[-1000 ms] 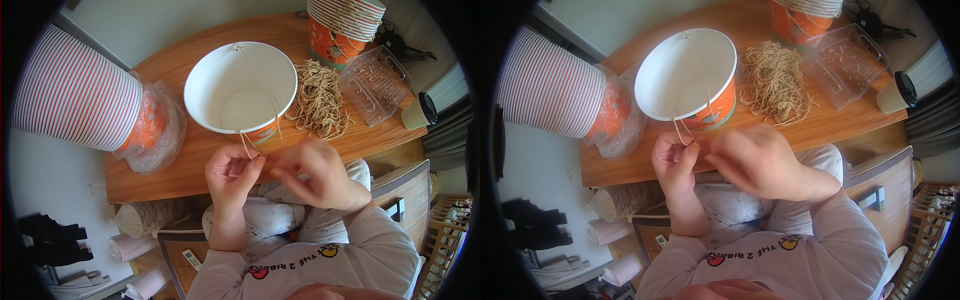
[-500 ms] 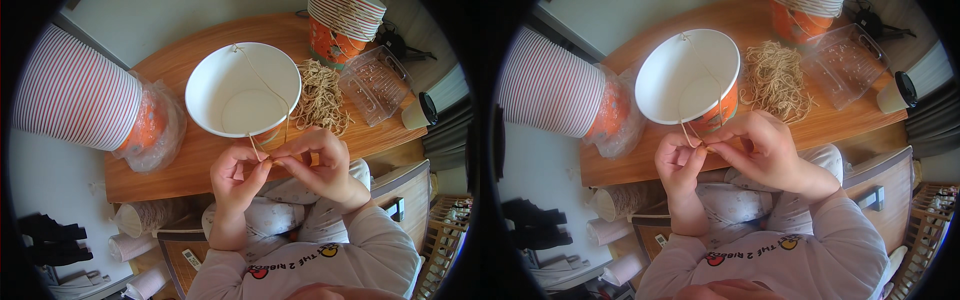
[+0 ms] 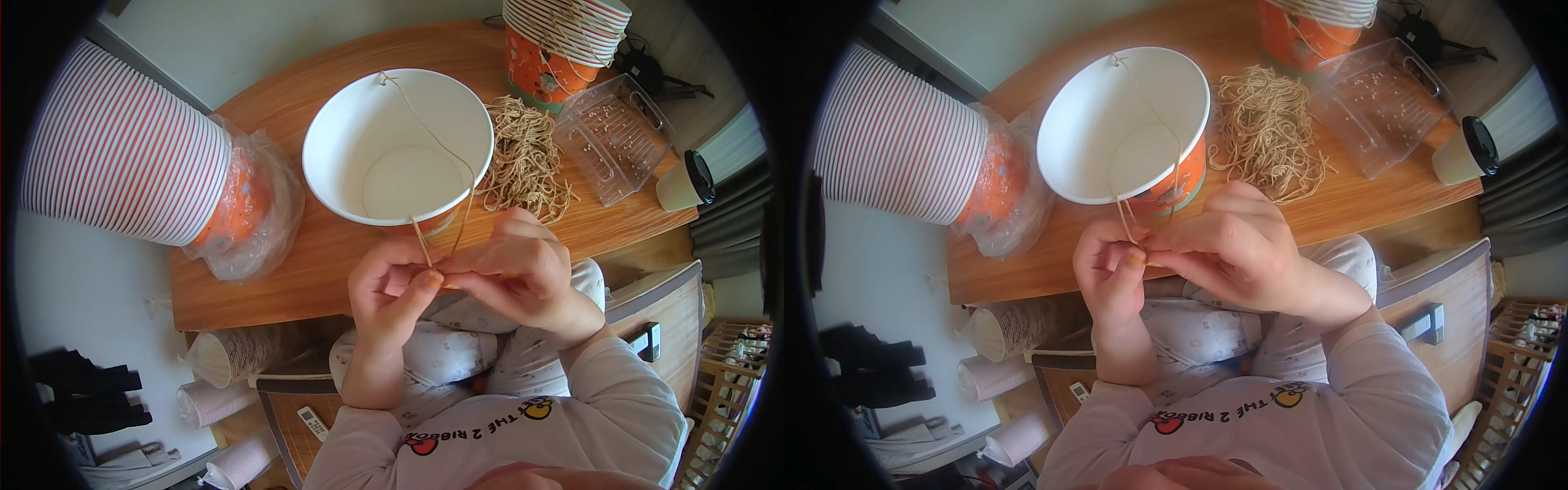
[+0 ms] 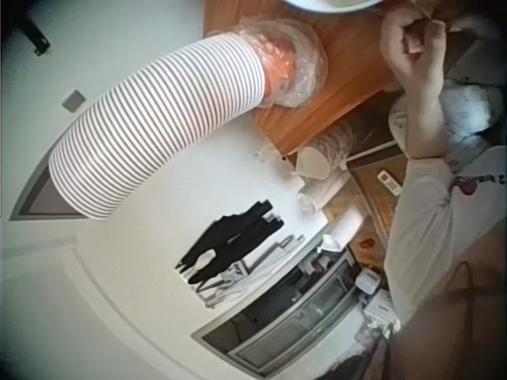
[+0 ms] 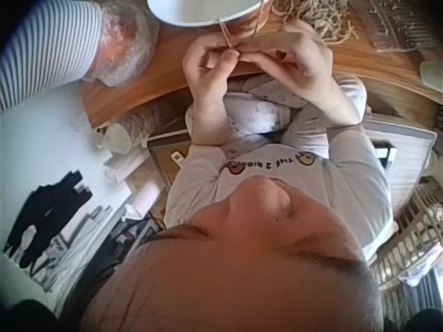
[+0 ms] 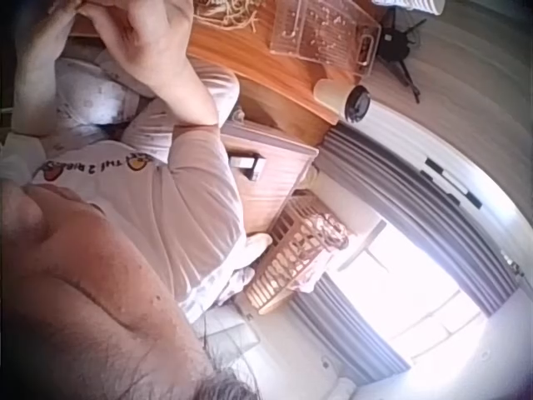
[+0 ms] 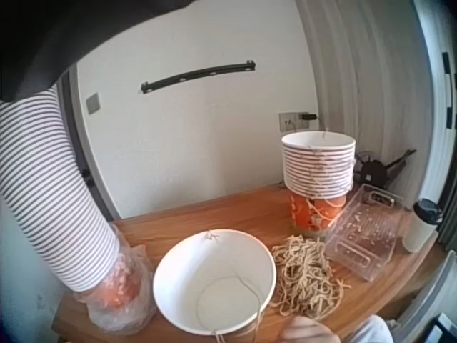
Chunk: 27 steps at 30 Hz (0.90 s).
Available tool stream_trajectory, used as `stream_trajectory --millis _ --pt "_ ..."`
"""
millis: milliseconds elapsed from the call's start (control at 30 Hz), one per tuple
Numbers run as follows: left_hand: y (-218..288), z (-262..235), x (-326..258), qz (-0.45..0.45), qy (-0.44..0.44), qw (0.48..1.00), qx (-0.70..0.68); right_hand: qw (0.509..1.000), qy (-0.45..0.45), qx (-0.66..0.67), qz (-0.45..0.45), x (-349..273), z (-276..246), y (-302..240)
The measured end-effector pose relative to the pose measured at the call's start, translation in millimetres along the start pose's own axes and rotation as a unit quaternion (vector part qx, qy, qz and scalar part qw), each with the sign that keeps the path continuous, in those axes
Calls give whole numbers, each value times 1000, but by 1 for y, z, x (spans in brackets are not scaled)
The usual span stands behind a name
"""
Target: Tying thin rope handles onto paper buckets for assembly.
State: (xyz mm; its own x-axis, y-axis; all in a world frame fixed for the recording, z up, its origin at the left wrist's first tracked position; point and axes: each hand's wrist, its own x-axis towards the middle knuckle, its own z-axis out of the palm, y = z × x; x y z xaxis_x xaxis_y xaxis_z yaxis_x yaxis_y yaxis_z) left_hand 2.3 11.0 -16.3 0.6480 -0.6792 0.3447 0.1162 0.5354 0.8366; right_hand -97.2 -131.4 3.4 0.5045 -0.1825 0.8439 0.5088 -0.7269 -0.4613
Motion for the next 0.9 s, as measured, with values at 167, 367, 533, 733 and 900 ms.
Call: stream_trajectory --millis 167,367,533,733,900 --pt "0 -3 -2 15 24 998 51 1000 0 1 -2 1 -3 0" --pt "9 8 2 253 49 854 452 999 12 -30 19 0 -3 -6" --pt "9 10 0 345 50 772 532 1000 23 -17 -11 1 -2 -5" --pt "11 11 -3 365 45 757 541 998 4 -15 -54 2 -5 -5" --pt "14 11 -4 371 26 757 537 997 -10 -29 -75 5 -5 -6"
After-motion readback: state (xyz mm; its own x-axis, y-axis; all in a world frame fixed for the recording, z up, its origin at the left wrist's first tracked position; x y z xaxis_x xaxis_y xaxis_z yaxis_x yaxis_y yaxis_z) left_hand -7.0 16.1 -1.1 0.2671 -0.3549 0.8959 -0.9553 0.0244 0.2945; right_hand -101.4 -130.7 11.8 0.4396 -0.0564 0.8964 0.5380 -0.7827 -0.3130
